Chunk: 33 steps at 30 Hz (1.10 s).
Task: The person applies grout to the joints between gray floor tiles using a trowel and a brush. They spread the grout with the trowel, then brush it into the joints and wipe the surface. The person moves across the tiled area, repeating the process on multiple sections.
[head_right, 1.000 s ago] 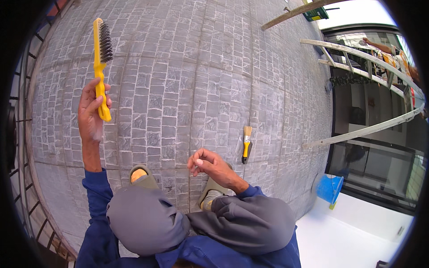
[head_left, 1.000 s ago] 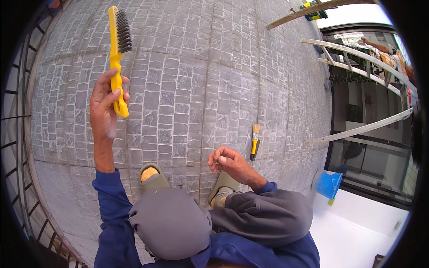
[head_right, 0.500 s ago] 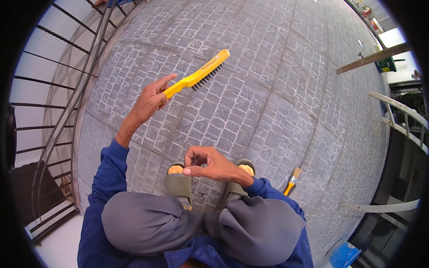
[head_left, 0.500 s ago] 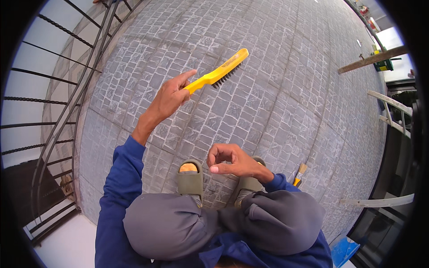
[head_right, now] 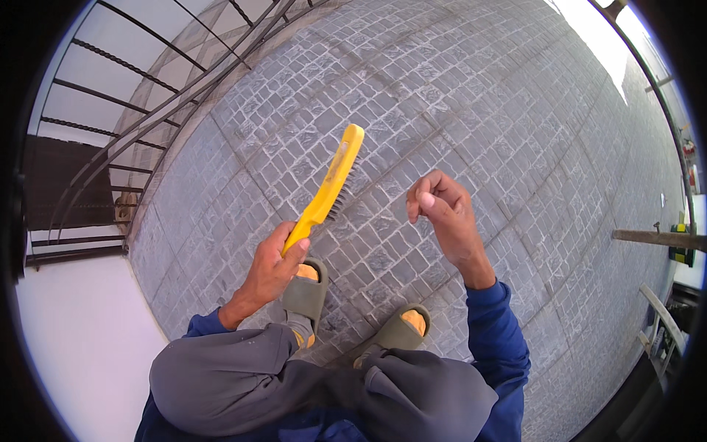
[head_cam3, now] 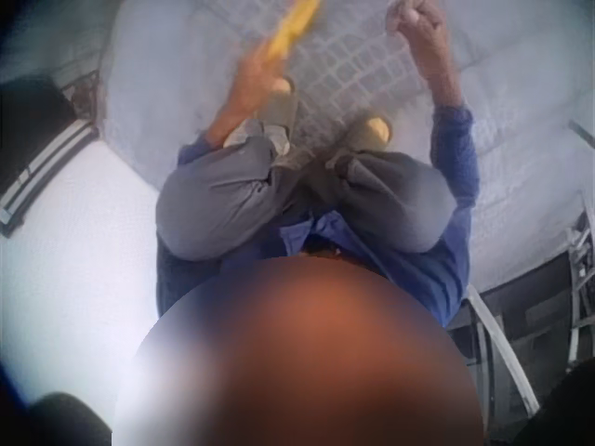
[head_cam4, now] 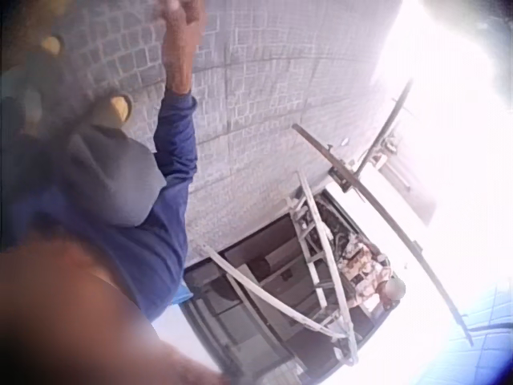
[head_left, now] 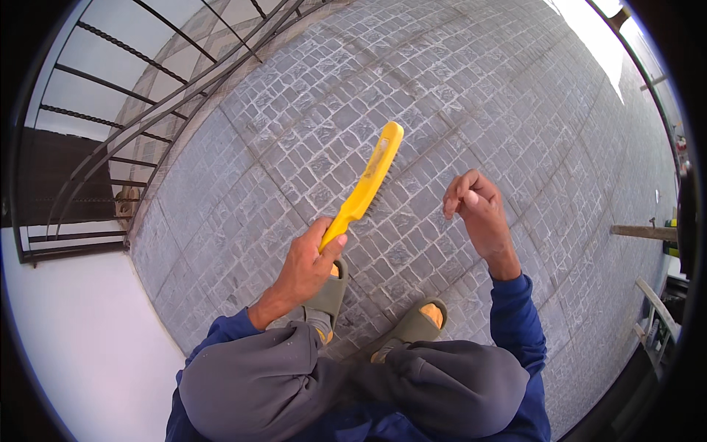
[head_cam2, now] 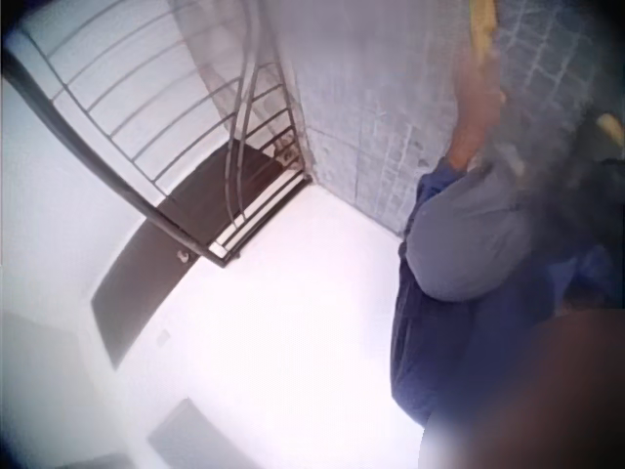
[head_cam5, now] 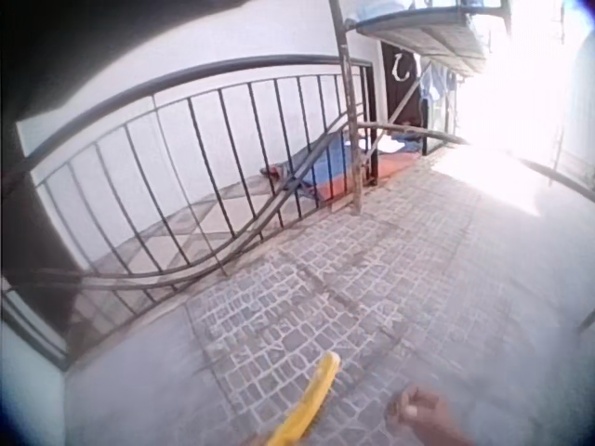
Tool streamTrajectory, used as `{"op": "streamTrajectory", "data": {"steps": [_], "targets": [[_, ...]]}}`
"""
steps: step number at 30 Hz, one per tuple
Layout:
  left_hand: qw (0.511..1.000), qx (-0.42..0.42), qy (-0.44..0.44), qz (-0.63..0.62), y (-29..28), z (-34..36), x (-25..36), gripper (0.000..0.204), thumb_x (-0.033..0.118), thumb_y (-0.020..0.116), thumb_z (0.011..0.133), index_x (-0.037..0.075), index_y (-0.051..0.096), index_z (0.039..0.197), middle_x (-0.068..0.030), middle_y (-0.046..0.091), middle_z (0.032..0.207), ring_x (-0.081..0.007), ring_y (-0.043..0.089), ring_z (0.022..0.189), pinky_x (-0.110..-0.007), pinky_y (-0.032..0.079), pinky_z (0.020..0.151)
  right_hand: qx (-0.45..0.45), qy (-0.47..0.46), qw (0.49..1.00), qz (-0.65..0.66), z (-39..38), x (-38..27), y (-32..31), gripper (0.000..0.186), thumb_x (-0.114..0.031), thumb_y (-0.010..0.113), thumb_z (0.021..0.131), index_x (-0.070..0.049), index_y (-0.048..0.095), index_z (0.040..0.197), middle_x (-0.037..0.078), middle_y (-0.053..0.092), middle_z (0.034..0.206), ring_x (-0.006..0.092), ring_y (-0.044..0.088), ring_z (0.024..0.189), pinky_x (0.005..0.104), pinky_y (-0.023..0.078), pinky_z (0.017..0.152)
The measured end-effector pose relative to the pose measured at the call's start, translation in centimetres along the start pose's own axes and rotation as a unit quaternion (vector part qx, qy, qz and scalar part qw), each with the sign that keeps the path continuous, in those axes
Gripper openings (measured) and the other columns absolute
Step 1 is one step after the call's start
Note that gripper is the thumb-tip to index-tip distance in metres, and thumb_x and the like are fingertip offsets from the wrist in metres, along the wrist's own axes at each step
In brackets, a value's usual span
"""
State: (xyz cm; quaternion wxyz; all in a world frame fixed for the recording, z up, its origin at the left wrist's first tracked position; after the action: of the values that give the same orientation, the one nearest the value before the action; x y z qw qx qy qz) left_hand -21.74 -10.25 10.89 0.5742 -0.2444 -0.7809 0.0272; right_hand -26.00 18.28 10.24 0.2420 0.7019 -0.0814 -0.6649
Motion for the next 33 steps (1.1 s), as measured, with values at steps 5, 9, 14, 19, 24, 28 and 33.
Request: {"op": "streamTrajectory", "data": {"steps": [5,9,14,19,24,28,33], "targets": [[0.996,-0.041,-0.016,-0.082,1.6,0.1,0.5,0.030,0.031,0.056,0.104,0.002,0.056,0.108,-0.0025,0.050,0.073,-0.0100,0.048,0.066,-0.031,0.040,0.060,0.035,-0.038,0.996,-0.078,0.7,-5.6,-0.4,0.028,-0.036,0.064,0.095,-0.011,0.054,0.090,0.005,0.060,0.083,0.0124,0.055,0.075,0.0283,0.046,0.070],[0.988,-0.061,0.012,-0.142,3.1,2.4,0.7,0.030,0.032,0.053,0.105,0.003,0.057,0.112,0.0012,0.048,0.073,-0.0063,0.045,0.060,-0.026,0.039,0.055,0.000,0.079,0.963,-0.258,-0.3,-7.4,0.5,0.028,-0.033,0.072,0.091,-0.008,0.059,0.088,0.003,0.062,0.079,0.0135,0.059,0.074,0.0287,0.047,0.069],[0.978,-0.084,-0.017,-0.190,4.5,7.3,0.0,0.032,0.031,0.052,0.106,0.002,0.060,0.116,0.0041,0.049,0.072,-0.0031,0.043,0.056,-0.022,0.037,0.049,-0.105,0.149,0.742,-0.645,-2.3,-9.1,-0.8,0.031,-0.029,0.078,0.086,-0.003,0.064,0.091,0.010,0.067,0.081,0.0244,0.067,0.078,0.0364,0.052,0.070],[0.972,0.030,0.035,-0.230,1.7,12.4,-1.8,0.033,0.031,0.050,0.107,0.002,0.059,0.119,0.0039,0.048,0.070,-0.0023,0.042,0.053,-0.019,0.034,0.046,-0.089,0.276,0.590,-0.753,-3.7,-7.4,-7.2,0.027,-0.026,0.077,0.086,-0.003,0.066,0.094,0.014,0.070,0.086,0.0324,0.068,0.083,0.0424,0.052,0.071],[0.953,0.136,0.005,-0.270,-5.3,13.6,-6.8,0.032,0.030,0.047,0.108,0.003,0.058,0.121,0.0031,0.046,0.070,-0.0026,0.040,0.051,-0.019,0.034,0.046,0.028,0.215,0.593,-0.776,-1.4,-2.5,-12.7,0.024,-0.026,0.074,0.088,-0.004,0.067,0.097,0.014,0.069,0.094,0.0334,0.066,0.095,0.0440,0.051,0.079],[0.960,0.238,-0.001,-0.150,-14.6,12.6,-10.0,0.032,0.030,0.046,0.108,0.003,0.058,0.122,0.0029,0.046,0.072,-0.0027,0.041,0.053,-0.019,0.034,0.047,0.199,0.072,0.663,-0.718,2.9,3.1,-12.5,0.023,-0.026,0.072,0.089,-0.006,0.066,0.098,0.015,0.067,0.104,0.0349,0.062,0.106,0.0450,0.050,0.085],[0.953,0.300,0.030,0.007,-23.1,9.9,-11.1,0.032,0.032,0.047,0.109,0.005,0.058,0.121,0.0032,0.047,0.073,-0.0027,0.041,0.057,-0.020,0.035,0.052,0.284,-0.052,0.673,-0.681,8.2,8.3,-11.4,0.025,-0.024,0.071,0.089,-0.006,0.065,0.105,0.016,0.065,0.109,0.0379,0.060,0.107,0.0465,0.047,0.091]]}}
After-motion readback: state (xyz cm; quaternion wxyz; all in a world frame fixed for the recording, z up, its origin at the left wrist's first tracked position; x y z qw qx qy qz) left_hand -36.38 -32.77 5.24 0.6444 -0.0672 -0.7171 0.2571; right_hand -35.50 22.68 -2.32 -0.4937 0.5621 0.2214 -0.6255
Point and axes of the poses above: each hand's wrist, its own z-axis towards the middle knuckle, its own y-axis out of the palm, x = y × z, the point moved 5 cm from there along z, towards the middle knuckle
